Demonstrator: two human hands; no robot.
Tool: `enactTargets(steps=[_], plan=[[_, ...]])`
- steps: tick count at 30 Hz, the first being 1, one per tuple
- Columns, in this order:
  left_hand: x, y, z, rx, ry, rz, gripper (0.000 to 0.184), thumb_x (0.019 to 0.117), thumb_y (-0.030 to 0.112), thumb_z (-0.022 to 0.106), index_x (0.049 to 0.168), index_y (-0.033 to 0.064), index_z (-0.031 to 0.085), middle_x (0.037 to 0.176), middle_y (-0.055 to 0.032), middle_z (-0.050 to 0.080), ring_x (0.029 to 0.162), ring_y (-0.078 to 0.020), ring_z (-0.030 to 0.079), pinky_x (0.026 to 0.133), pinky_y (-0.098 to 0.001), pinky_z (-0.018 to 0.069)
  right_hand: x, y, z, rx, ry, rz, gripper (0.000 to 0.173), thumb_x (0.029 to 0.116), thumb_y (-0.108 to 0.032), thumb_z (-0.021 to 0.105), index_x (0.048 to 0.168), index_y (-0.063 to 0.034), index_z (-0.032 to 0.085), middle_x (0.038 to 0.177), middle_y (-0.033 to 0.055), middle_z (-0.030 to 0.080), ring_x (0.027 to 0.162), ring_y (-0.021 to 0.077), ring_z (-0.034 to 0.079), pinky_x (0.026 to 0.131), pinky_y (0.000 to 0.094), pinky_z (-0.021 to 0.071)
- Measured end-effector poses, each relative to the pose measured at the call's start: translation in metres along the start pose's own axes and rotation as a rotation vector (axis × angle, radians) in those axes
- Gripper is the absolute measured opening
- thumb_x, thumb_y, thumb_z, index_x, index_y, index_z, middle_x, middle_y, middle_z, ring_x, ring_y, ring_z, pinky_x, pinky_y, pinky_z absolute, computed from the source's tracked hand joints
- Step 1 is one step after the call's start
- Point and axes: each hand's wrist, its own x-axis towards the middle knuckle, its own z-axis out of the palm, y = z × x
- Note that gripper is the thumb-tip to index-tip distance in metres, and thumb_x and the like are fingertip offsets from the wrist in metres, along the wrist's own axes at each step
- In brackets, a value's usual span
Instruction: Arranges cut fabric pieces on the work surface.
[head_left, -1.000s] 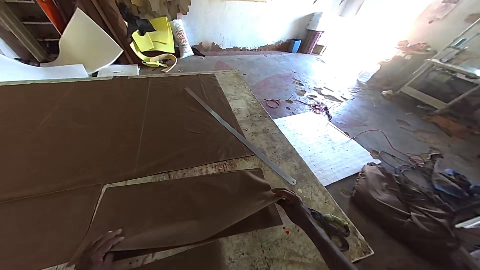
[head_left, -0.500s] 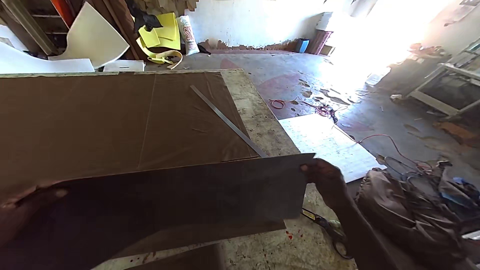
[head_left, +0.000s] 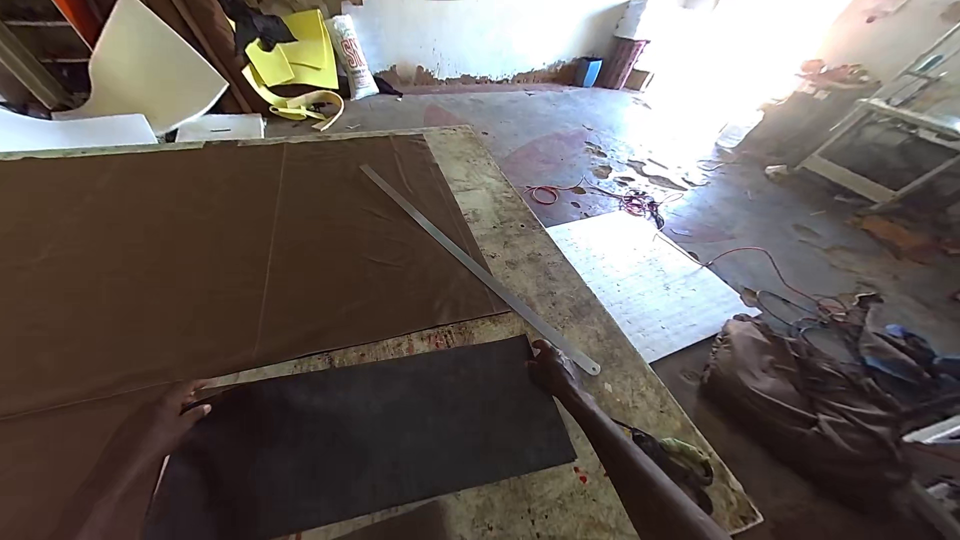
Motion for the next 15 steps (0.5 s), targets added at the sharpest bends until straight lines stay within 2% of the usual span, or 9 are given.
enactTargets(steps=[2,4,7,11,12,15], plan=[[-0.017,-0.016,-0.003,-0.099,0.055,-0.074,0.05,0.0969,0.014,0.07,0.144,0.011,0.055,0.113,-0.0235,0.068,0.101,-0.0406,0.066,0.092,-0.0643,0.0504,-0.011,0.001,-0.003,0.02,-0.027,0.001,0.052,0.0961,-0.029,0.067,0.144,-0.0134,0.053,0.112,0.0144,0.071,0.104,0.0341,0.069,0.092,0.0594,0.0531],[-0.034,-0.028,0.0,-0.242,0.101,-0.126,0.051,0.0964,0.011,0.071,0.144,0.0086,0.053,0.11,-0.0212,0.069,0.096,-0.0357,0.067,0.089,-0.0581,0.0531,-0.022,0.001,-0.003,0.035,-0.033,-0.002,0.061,0.0957,-0.028,0.069,0.151,-0.0148,0.046,0.112,0.0146,0.071,0.102,0.034,0.069,0.091,0.0592,0.0542],[-0.053,-0.041,0.012,-0.36,0.117,-0.192,0.055,0.0966,0.015,0.072,0.147,0.0069,0.051,0.115,-0.0206,0.069,0.102,-0.0338,0.068,0.093,-0.0553,0.0533,-0.044,-0.002,-0.004,0.06,-0.048,-0.006,0.068,0.0963,-0.025,0.069,0.156,-0.0143,0.039,0.119,0.0179,0.07,0.107,0.0366,0.068,0.094,0.06,0.053],[-0.073,-0.031,0.023,-0.358,0.128,-0.316,0.047,0.0984,0.027,0.07,0.138,0.0053,0.059,0.119,-0.018,0.069,0.109,-0.0317,0.068,0.099,-0.0545,0.0529,-0.055,0.017,0.013,0.136,0.003,-0.112,0.072,0.0924,-0.024,0.074,0.156,-0.0193,0.04,0.125,0.0222,0.067,0.111,0.0419,0.067,0.095,0.0664,0.0511],[-0.074,-0.032,0.027,-0.351,0.148,-0.334,0.046,0.0979,0.03,0.07,0.136,0.0057,0.061,0.119,-0.0168,0.07,0.109,-0.0304,0.068,0.098,-0.0537,0.0537,-0.056,0.02,0.018,0.144,0.019,-0.146,0.074,0.091,-0.023,0.075,0.156,-0.0178,0.04,0.129,0.0235,0.065,0.114,0.0434,0.065,0.096,0.0679,0.0499],[-0.076,-0.025,0.029,-0.309,0.165,-0.382,0.05,0.0969,0.038,0.07,0.134,0.0043,0.063,0.119,-0.0178,0.068,0.11,-0.0312,0.067,0.1,-0.0546,0.0523,-0.062,0.024,0.023,0.099,0.0,-0.219,0.08,0.0905,-0.026,0.074,0.158,-0.0101,0.035,0.149,0.0259,0.051,0.134,0.046,0.052,0.109,0.0681,0.0398]])
